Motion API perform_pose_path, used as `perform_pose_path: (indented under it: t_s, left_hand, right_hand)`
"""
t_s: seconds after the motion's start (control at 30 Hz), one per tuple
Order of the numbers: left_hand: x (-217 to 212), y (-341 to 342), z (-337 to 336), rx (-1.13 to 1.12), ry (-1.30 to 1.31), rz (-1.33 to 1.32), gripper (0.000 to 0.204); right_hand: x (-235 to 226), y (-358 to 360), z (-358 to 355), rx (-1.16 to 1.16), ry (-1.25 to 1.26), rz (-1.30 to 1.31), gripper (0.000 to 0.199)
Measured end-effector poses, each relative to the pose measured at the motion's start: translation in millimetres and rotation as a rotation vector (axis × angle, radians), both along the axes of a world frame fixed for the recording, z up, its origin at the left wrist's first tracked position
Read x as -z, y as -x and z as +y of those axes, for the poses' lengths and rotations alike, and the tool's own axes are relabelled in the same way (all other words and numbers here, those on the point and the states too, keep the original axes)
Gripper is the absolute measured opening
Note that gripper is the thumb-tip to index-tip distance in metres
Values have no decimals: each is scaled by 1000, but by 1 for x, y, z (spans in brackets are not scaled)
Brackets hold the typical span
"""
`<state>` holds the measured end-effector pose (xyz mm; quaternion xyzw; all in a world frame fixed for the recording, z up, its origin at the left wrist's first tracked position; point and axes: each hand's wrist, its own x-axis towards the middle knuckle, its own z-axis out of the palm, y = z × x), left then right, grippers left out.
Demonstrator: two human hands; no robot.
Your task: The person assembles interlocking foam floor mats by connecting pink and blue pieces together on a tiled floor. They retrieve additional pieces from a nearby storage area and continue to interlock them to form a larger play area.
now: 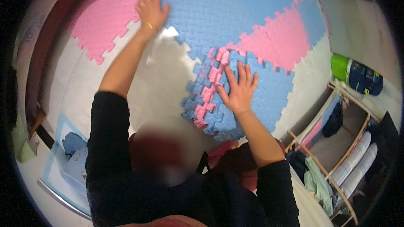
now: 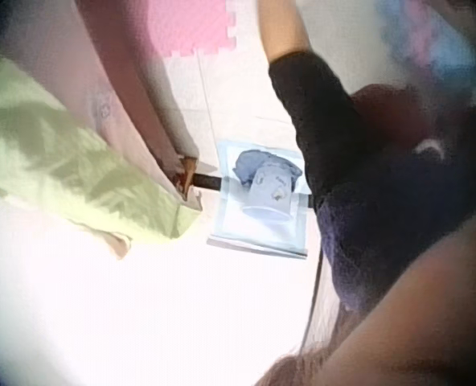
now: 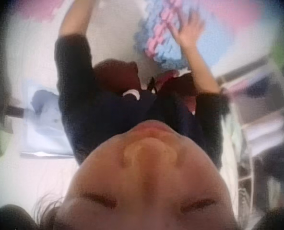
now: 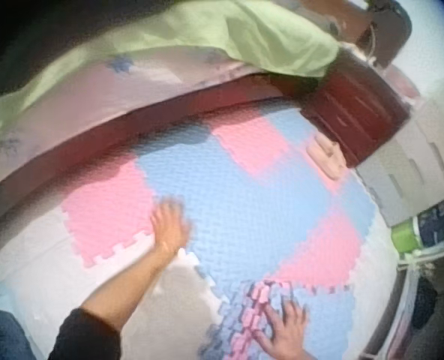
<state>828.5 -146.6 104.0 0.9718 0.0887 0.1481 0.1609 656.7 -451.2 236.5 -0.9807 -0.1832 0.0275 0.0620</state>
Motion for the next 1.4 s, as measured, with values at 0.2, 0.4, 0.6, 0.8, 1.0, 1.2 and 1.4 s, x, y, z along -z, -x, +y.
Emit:
perform_pose_path:
  t_s: [0.2,0.4,0.6,0.8,1.0,1.2,1.4]
  left_hand:
    - [-79,165,-114,659,1192,316,24]
    - [-96,214,-141,698,1047,368,38]
    - [-97,232,-142,764,846,395,56]
    - [-102,224,-141,713,1001,596,73]
    - [-109,230,-121,248,1503,354,81]
    - [-97,263,-3,-161,1377,-113,76]
    - [-61,321,51,-528,1091,-199,78]
  right_hand:
    - [9,5,-11,0,-210,-52,60]
    - [16,4,-18,100,-268,-213,46]
    - [15,24,-124,552,-232,-253,58]
    - [-8,91,-220,1271,-731,556,77]
    - [-68,51,-142,893,-451,-94,66]
    - [-64,-2,33,41,-274,-98,76]
    - [17,-13,140,33,-260,357,70]
